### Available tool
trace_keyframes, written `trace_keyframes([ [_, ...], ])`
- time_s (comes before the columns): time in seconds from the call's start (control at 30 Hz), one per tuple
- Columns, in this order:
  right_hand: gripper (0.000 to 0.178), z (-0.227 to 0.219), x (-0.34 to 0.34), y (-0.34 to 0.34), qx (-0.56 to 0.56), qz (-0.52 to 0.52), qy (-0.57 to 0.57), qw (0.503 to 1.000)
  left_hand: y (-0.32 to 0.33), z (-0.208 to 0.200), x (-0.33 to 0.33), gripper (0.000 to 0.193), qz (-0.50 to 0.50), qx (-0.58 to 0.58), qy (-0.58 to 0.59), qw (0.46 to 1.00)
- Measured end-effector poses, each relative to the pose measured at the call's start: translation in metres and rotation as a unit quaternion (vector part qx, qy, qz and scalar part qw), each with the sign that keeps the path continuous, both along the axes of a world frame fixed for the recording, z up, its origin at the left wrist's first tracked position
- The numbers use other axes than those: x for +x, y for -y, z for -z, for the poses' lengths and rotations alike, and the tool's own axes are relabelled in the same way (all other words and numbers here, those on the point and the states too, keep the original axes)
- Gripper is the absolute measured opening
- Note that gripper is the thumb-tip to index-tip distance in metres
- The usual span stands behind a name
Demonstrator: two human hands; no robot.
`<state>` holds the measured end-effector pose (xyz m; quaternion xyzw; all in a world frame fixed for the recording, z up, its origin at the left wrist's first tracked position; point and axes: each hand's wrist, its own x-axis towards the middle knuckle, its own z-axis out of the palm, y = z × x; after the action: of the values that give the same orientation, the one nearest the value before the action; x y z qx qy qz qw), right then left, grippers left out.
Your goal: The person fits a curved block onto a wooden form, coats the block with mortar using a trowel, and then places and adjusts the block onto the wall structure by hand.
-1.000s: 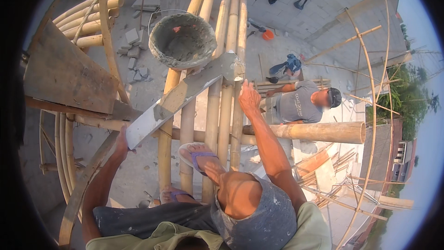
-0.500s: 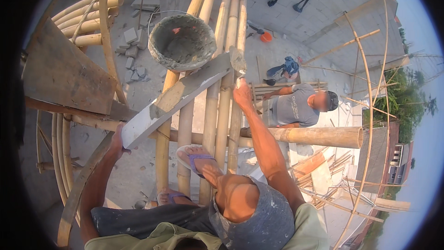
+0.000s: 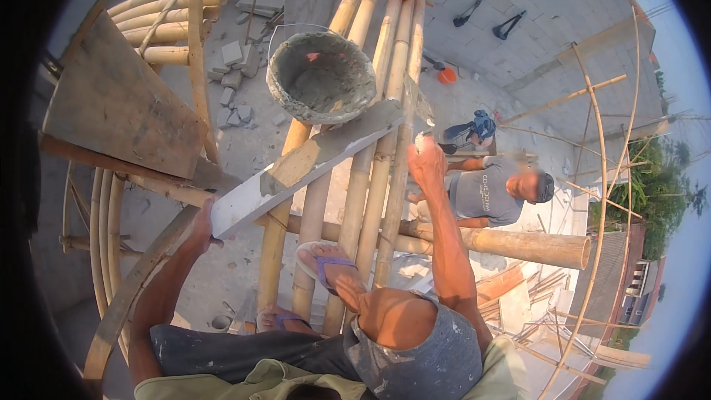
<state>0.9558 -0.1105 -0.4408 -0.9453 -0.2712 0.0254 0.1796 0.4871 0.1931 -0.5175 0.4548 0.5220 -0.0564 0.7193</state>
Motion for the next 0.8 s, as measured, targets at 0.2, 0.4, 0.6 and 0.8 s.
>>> trace_keyframes([
  [0.2,0.036,-0.101,0.011,-0.148,-0.118,-0.247,0.077,0.959,0.007,0.012,0.003,0.076,-0.004,0.036,-0.008,0.999],
  [0.4,0.028,-0.075,-0.006,-0.259,-0.381,-0.327,0.159,0.85,0.01,0.027,-0.006,0.073,-0.011,0.051,-0.013,0.999],
  [0.6,0.041,-0.07,-0.013,-0.277,-0.485,-0.363,0.01,0.795,0.009,0.032,-0.007,0.074,-0.016,0.059,-0.001,0.998],
  [0.8,0.036,-0.124,0.01,-0.247,-0.374,-0.226,-0.324,0.839,0.011,0.009,0.005,0.071,-0.023,0.058,0.007,0.998],
])
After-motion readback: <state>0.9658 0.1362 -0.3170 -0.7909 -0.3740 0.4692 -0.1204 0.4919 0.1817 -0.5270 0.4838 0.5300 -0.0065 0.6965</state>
